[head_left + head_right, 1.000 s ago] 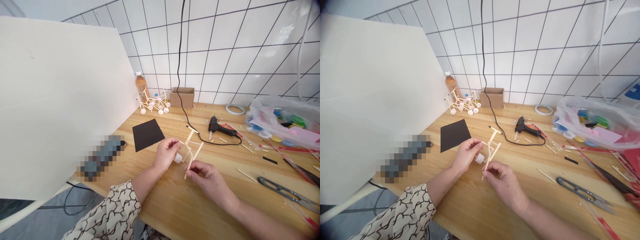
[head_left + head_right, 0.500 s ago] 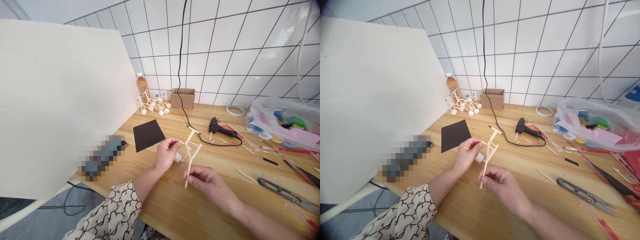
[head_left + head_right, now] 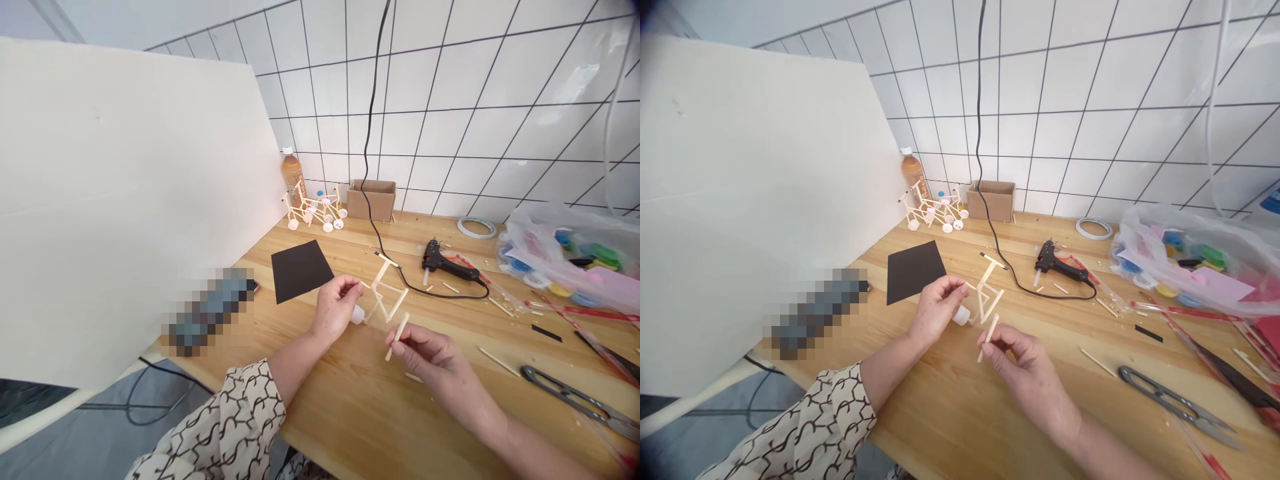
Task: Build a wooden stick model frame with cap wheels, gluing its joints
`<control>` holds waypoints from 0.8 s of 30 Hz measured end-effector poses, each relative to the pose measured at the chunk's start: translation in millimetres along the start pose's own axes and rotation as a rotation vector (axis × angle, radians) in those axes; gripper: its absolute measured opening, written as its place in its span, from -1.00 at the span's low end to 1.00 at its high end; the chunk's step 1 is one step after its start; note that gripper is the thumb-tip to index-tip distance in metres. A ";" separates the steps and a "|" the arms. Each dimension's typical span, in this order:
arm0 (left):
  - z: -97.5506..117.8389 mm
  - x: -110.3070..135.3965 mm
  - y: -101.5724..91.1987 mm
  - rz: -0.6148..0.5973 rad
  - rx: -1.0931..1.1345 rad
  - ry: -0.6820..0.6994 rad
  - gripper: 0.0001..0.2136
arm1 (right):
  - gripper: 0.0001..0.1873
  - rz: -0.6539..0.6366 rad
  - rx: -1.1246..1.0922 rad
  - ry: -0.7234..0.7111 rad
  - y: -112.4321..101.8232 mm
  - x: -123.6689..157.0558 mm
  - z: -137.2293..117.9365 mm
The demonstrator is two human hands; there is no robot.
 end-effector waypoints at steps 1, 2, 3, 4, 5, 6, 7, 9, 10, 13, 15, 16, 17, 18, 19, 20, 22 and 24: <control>-0.1 -0.5 -0.4 0.004 0.001 0.001 -0.85 | -0.72 0.019 0.011 -0.005 -3.9 0.1 -1.1; -0.2 -1.0 -0.7 0.008 0.001 0.002 -0.85 | -0.73 0.031 0.020 -0.014 -7.0 0.3 -2.6; -0.6 -1.6 -1.2 0.012 0.001 0.004 -0.86 | -0.73 0.036 0.033 -0.023 -9.1 0.7 -4.4; -1.0 -2.3 -1.6 0.016 0.001 0.006 -0.87 | -0.74 0.036 0.051 -0.035 -10.6 1.3 -6.4; -1.5 -3.0 -2.1 0.021 0.001 0.009 -0.87 | -0.75 0.037 0.074 -0.052 -11.9 2.2 -9.0; -1.9 -3.7 -2.5 0.024 0.000 0.013 -0.88 | -0.76 0.037 0.098 -0.070 -13.2 3.4 -11.8; -2.3 -4.4 -2.9 0.028 0.000 0.019 -0.88 | -0.77 0.042 0.121 -0.091 -15.1 4.9 -15.1; -2.4 -5.6 -3.6 0.031 -0.004 0.032 -0.89 | -0.81 0.086 0.152 -0.150 -22.8 9.0 -24.1; -2.0 -6.1 -3.9 0.031 -0.008 0.039 -0.89 | -0.84 0.123 0.164 -0.184 -28.3 11.7 -29.5; 1.8 -6.3 -5.4 0.030 -0.037 0.070 -0.90 | -0.90 0.229 0.229 -0.276 -45.4 21.8 -45.6; 6.8 -5.3 -6.1 0.026 -0.070 0.097 -0.91 | -0.93 0.228 0.319 -0.313 -50.3 27.6 -52.0; 9.7 -4.4 -6.2 0.022 -0.090 0.114 -0.91 | -0.94 0.202 0.380 -0.326 -50.3 30.1 -52.9; 12.9 -3.3 -6.1 0.019 -0.110 0.132 -0.91 | -0.94 0.167 0.451 -0.333 -49.5 32.3 -51.9; 16.0 -2.1 -6.0 0.017 -0.132 0.154 -0.91 | -0.95 0.135 0.525 -0.341 -48.9 34.7 -49.4; 19.2 -0.9 -5.8 0.017 -0.155 0.178 -0.91 | -0.95 0.116 0.599 -0.352 -49.3 37.4 -46.1; 22.1 0.3 -5.6 0.019 -0.177 0.205 -0.91 | -0.95 0.112 0.672 -0.372 -50.7 40.6 -42.7; 27.2 1.9 -5.1 0.024 -0.222 0.266 -0.92 | -0.93 0.133 0.809 -0.438 -55.0 48.3 -36.7; 31.4 2.7 -4.8 0.031 -0.268 0.332 -0.92 | -0.90 0.132 0.941 -0.485 -57.0 55.4 -29.5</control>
Point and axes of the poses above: each hand's wrist, its own x-axis away from the middle knuckle, its own y-axis out of the palm, z = x × y, the point moved 8 cm from there along -x, towards the middle knuckle, and after that the axes turned 1 degree about -y, right-handed, at the moved point
